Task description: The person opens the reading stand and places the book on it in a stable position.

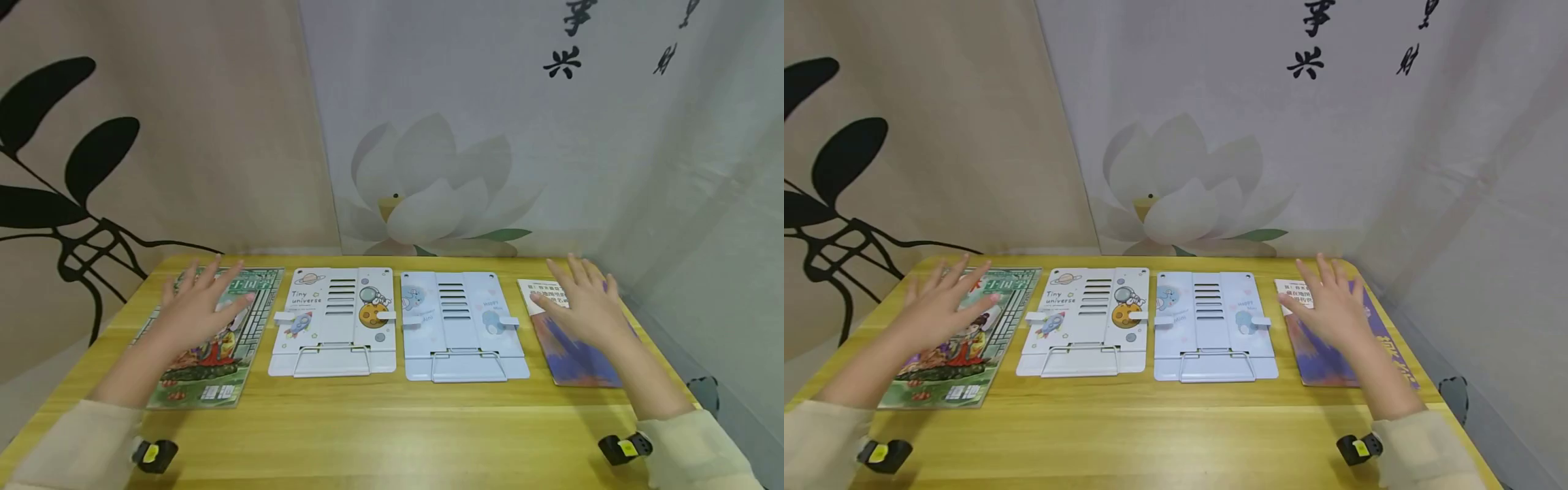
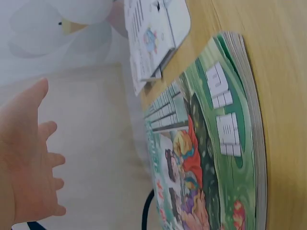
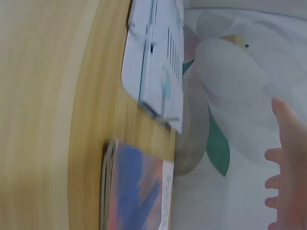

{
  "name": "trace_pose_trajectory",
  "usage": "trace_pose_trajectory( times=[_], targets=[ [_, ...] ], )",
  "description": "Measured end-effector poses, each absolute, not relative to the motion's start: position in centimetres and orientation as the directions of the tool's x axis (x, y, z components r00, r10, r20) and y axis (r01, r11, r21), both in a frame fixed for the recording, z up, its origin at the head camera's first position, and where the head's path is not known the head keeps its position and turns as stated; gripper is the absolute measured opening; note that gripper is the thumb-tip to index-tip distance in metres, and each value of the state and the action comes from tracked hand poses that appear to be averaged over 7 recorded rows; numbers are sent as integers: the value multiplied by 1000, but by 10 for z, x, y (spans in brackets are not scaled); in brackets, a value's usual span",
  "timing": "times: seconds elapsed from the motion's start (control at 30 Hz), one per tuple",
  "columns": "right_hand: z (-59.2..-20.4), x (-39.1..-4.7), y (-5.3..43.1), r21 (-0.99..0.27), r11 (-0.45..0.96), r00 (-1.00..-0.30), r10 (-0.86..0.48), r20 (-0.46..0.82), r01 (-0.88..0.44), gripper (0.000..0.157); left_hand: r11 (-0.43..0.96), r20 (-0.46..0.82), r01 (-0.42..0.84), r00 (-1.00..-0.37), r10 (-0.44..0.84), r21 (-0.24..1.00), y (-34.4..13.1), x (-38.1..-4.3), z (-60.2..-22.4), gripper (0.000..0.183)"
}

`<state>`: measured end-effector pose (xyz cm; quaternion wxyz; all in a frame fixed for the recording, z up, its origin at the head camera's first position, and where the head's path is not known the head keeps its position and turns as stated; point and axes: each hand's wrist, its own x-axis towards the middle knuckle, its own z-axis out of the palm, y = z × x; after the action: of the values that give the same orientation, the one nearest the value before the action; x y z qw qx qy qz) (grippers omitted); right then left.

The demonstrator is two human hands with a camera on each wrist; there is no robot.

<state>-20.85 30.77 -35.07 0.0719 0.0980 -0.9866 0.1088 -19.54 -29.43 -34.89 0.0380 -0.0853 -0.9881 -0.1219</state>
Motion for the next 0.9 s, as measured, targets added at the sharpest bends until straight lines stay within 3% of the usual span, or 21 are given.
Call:
trace_pose_trajectory(
  times=[0.6,0.9],
  targets=[
    [-358,-184,241,-280,884,-903,-281,325,-375,75,908,238,294,-944,227,299,-265,-161,-360,72],
    [-372,-178,204,-344,835,-879,-299,370,-429,70,839,300,330,-930,212,431,-248,-149,-372,69]
  ],
)
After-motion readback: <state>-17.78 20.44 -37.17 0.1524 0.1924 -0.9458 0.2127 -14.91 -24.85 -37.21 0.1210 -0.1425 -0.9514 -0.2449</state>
